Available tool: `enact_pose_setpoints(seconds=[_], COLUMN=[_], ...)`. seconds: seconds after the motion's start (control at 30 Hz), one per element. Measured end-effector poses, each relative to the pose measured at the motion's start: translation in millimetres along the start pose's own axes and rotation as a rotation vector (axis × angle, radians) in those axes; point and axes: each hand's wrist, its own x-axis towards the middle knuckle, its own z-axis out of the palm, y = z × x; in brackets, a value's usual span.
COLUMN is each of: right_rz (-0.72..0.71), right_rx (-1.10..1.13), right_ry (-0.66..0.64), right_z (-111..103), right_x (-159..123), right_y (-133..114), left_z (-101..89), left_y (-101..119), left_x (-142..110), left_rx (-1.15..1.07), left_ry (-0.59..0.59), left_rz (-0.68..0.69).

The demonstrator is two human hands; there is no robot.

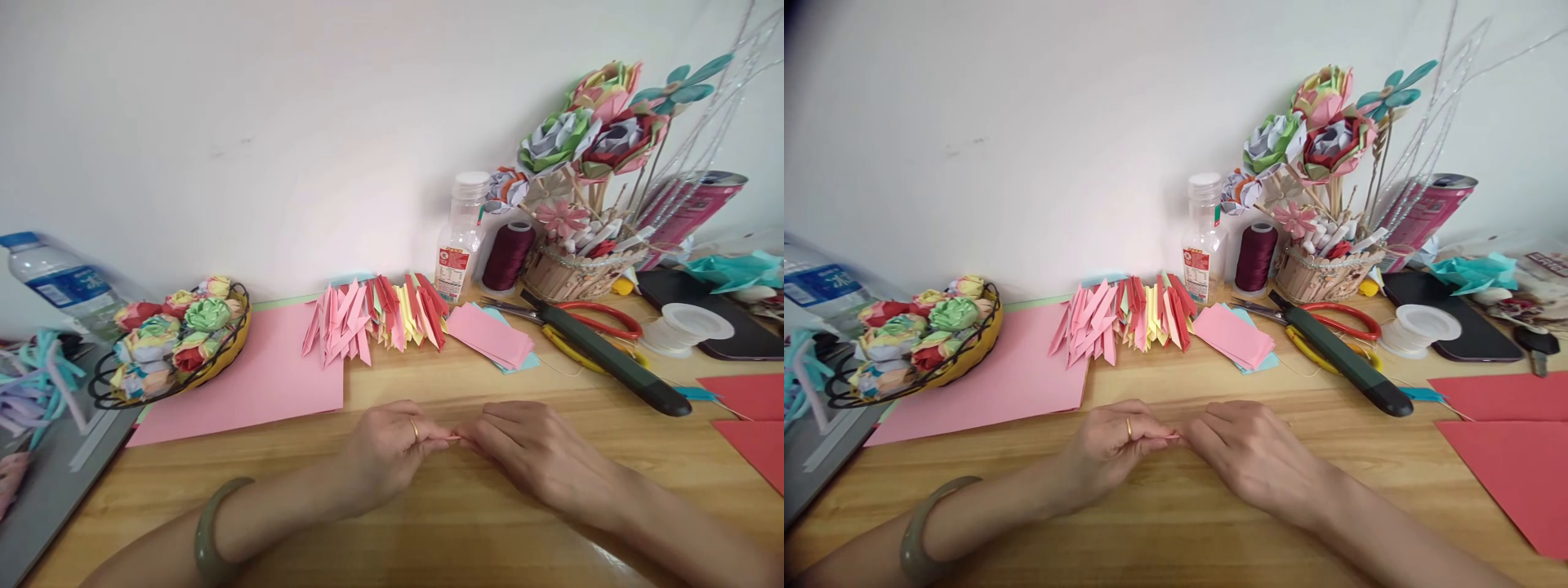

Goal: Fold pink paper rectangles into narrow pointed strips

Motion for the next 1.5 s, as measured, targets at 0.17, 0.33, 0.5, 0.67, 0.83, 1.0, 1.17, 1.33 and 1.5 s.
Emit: enact_pose_setpoints(seconds=[0.17,0.33,0.5,0.67,0.83,1.0,1.17,1.33,1.5], right_rz=[0.08,0.151,0.16,0.158,0.191,0.494,0.564,0.526,0.456], right_rx=[0.159,0.182,0.155,0.25,0.313,0.233,0.26,0.219,-0.18], right_ry=[-0.111,-0.053,-0.031,-0.044,0.046,0.272,0.276,0.243,0.333], right_z=[-7.8,-10.4,-11.5,-12.0,-11.3,-15.9,-19.4,-13.0,-3.0], right_x=[0.4,-6.2,-9.3,-6.8,-9.6,-15.1,-10.4,-10.2,-17.7], right_y=[3.5,9.6,16.0,19.5,25.1,36.0,35.2,38.5,60.5], left_z=[-12.0,-18.6,-21.9,-27.1,-32.7,-45.3,-70.6,-81.3,-65.6], left_y=[0.2,-5.9,-8.2,-8.6,-8.9,-11.8,-26.3,-44.6,-43.6], left_x=[-0.1,-2.6,-0.9,4.9,6.6,7.1,18.8,23.7,15.9], left_rx=[0.154,0.313,0.302,0.234,0.238,0.473,0.664,0.826,0.793], left_ry=[-0.079,0.001,0.066,0.01,-0.014,0.193,0.433,0.341,0.259], left_rz=[0.043,0.071,0.121,0.233,0.222,0.096,-0.166,-0.395,-0.21])
